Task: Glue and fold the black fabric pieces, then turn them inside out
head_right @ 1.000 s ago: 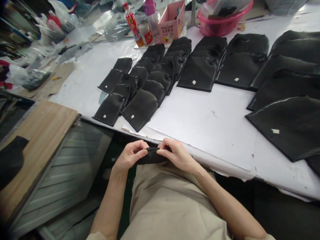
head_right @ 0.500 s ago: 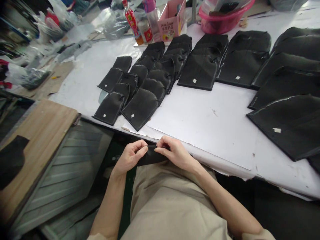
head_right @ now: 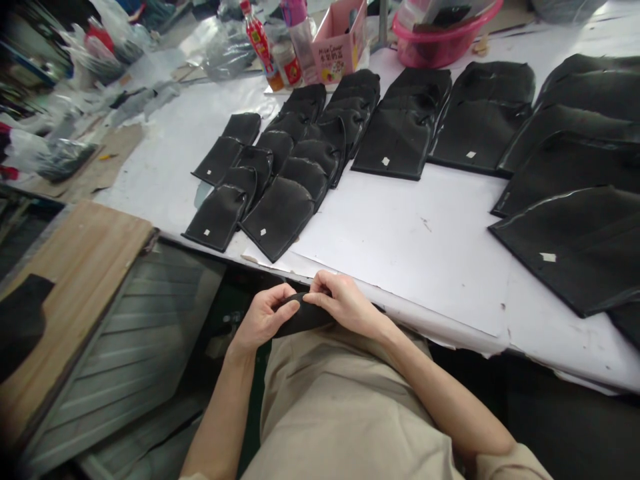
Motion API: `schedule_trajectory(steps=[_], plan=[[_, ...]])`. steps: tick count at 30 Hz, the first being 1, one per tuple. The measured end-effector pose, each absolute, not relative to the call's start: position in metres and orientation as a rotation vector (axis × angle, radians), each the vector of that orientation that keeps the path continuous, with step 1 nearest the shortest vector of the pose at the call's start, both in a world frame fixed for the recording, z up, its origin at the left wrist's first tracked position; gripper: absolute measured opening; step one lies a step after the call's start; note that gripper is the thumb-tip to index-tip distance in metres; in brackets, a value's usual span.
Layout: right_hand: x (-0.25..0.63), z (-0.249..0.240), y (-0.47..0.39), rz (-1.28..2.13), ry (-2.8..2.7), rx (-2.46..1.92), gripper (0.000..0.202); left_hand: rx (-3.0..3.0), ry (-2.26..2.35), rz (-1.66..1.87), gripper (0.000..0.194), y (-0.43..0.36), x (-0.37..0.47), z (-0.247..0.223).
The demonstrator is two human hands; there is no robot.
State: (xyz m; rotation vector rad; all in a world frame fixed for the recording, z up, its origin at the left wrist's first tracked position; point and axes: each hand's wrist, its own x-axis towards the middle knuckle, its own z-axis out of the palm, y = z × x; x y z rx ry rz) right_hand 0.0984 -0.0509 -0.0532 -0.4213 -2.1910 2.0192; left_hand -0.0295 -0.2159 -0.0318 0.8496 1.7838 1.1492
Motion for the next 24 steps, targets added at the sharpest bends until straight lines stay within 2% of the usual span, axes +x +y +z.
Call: schedule_trajectory(steps=[10,19,24], plan=[[0.118,-0.061,-0.021,1.979,-2.314,-0.290,0.010,0.527,1.768,1.445,0.034,-0.238,-0.045,-0.043],[0.111,-0.061,-0.031,1.779,-2.364,-0.288,0.012,0.509,1.782,1.463,0.034,-0.236,-0.043,-0.045],[0.105,-0.058,-0.038,1.784,-2.304,-0.289,0.015,0.540,1.815,1.420,0.036,-0.237,-0.042,-0.045]])
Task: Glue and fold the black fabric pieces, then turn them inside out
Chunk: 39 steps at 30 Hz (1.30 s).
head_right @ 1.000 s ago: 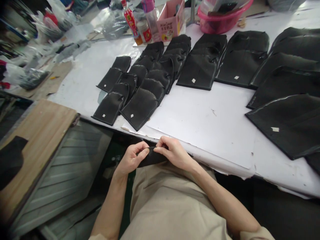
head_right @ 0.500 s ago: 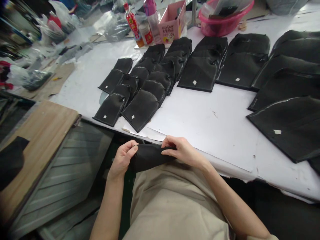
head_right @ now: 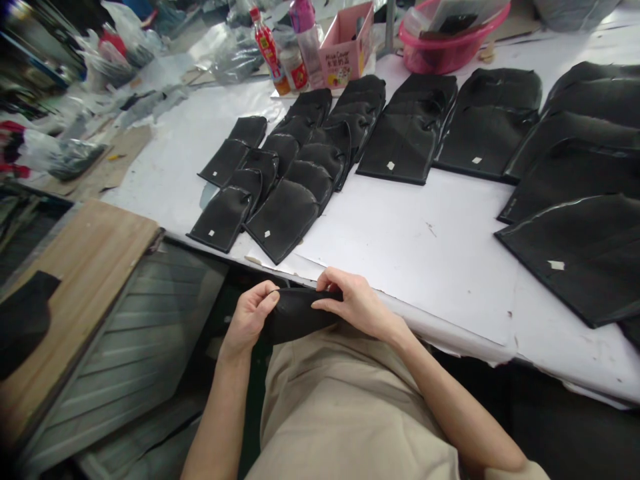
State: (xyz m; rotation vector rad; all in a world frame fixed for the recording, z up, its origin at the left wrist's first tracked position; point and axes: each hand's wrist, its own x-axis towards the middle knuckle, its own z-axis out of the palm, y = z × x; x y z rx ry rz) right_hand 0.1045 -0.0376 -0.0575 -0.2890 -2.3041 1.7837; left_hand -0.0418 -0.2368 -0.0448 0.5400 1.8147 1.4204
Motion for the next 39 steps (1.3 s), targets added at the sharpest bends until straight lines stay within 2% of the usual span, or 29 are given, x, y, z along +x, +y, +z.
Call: schedule_trajectory(steps=[12,16,21,28,35,39], plan=[[0.096,-0.061,-0.049,1.760,-2.413,-0.291,0.015,0.700,1.859,1.312,0.036,-0.233,-0.039,-0.039],[0.096,-0.060,-0.044,1.701,-2.486,-0.197,0.022,0.697,1.872,1.326,0.037,-0.234,-0.040,-0.039],[0.109,-0.065,-0.022,1.837,-2.481,-0.169,0.032,0.642,1.881,1.355,0.036,-0.239,-0.044,-0.041],[0.127,-0.068,-0.004,1.986,-2.398,-0.257,0.019,0.580,1.950,1.473,0.036,-0.239,-0.048,-0.047],[0.132,-0.078,-0.005,1.838,-2.381,-0.363,0.013,0.608,2.009,1.521,0.036,-0.236,-0.048,-0.046],[0.129,-0.079,-0.011,1.723,-2.435,-0.270,0.014,0.630,1.998,1.504,0.037,-0.233,-0.046,-0.047]])
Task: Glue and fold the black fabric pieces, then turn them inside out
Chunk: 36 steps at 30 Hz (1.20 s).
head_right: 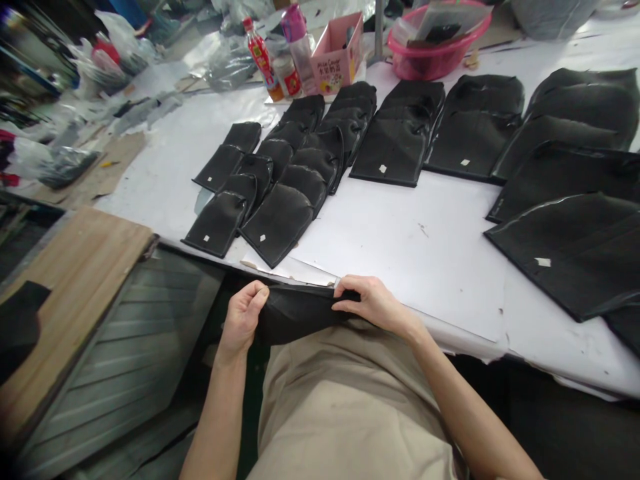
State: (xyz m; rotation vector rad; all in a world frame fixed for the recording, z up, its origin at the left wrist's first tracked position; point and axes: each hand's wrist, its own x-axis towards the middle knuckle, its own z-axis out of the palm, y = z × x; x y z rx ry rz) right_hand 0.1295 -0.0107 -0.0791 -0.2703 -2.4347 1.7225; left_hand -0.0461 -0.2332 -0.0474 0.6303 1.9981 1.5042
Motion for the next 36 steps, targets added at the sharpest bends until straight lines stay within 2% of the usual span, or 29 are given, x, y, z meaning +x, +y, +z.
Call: schedule_trajectory(steps=[4,14,24,28,32,36], plan=[[0.123,-0.076,-0.020,1.624,-2.425,-0.223,0.017,0.642,2.034,1.464,0.039,-0.231,-0.044,-0.047],[0.112,-0.076,-0.023,1.654,-2.453,-0.397,0.020,0.695,2.065,1.440,0.035,-0.233,-0.045,-0.046],[0.107,-0.081,-0.028,1.574,-2.563,-0.402,0.020,0.834,2.076,1.194,0.025,-0.233,-0.051,-0.033],[0.101,-0.078,-0.024,1.795,-2.377,-0.510,0.024,0.737,2.150,1.201,0.029,-0.230,-0.051,-0.034],[0.107,-0.080,-0.011,2.138,-1.893,-0.653,0.039,0.472,1.978,1.446,0.033,-0.232,-0.053,-0.044],[0.118,-0.087,-0.014,2.169,-1.921,-0.638,0.042,0.308,1.816,1.586,0.034,-0.232,-0.050,-0.054]])
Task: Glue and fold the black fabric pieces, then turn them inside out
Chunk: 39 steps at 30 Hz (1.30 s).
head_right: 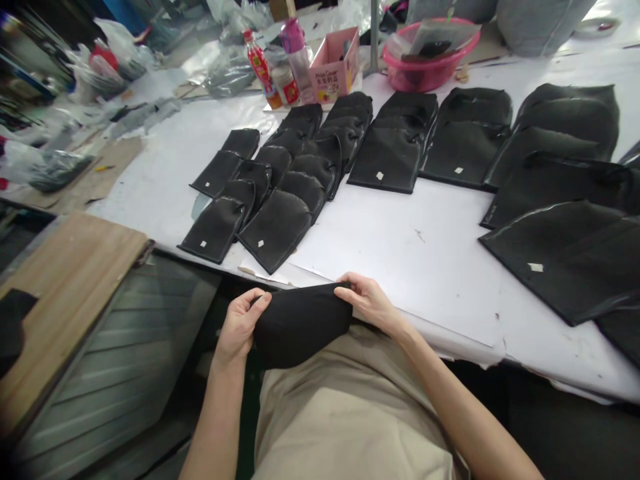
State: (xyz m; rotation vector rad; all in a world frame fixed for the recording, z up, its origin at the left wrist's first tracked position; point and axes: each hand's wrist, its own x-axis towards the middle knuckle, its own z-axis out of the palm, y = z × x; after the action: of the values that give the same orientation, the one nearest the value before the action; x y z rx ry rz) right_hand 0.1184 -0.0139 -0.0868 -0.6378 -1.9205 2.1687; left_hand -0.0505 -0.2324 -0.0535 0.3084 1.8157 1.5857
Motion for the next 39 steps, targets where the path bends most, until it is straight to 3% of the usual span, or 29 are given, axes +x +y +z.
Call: schedule_trajectory(steps=[4,13,21,31,39], plan=[[0.119,-0.093,-0.034,2.125,-1.726,-0.856,0.053,0.220,1.715,1.647,0.037,-0.227,-0.043,-0.056],[0.112,-0.092,-0.050,2.190,-1.276,-1.096,0.049,0.084,1.554,1.786,0.041,-0.227,-0.028,-0.053],[0.108,-0.084,-0.046,2.258,-1.409,-1.075,0.055,0.060,1.482,1.765,0.040,-0.242,-0.031,-0.057],[0.102,-0.092,-0.039,2.200,-1.634,-1.234,0.048,-0.051,1.316,1.982,0.058,-0.246,-0.023,-0.059],[0.122,-0.095,-0.034,2.032,-1.937,-1.043,0.058,-0.470,1.741,2.629,0.041,-0.359,-0.132,0.023]])
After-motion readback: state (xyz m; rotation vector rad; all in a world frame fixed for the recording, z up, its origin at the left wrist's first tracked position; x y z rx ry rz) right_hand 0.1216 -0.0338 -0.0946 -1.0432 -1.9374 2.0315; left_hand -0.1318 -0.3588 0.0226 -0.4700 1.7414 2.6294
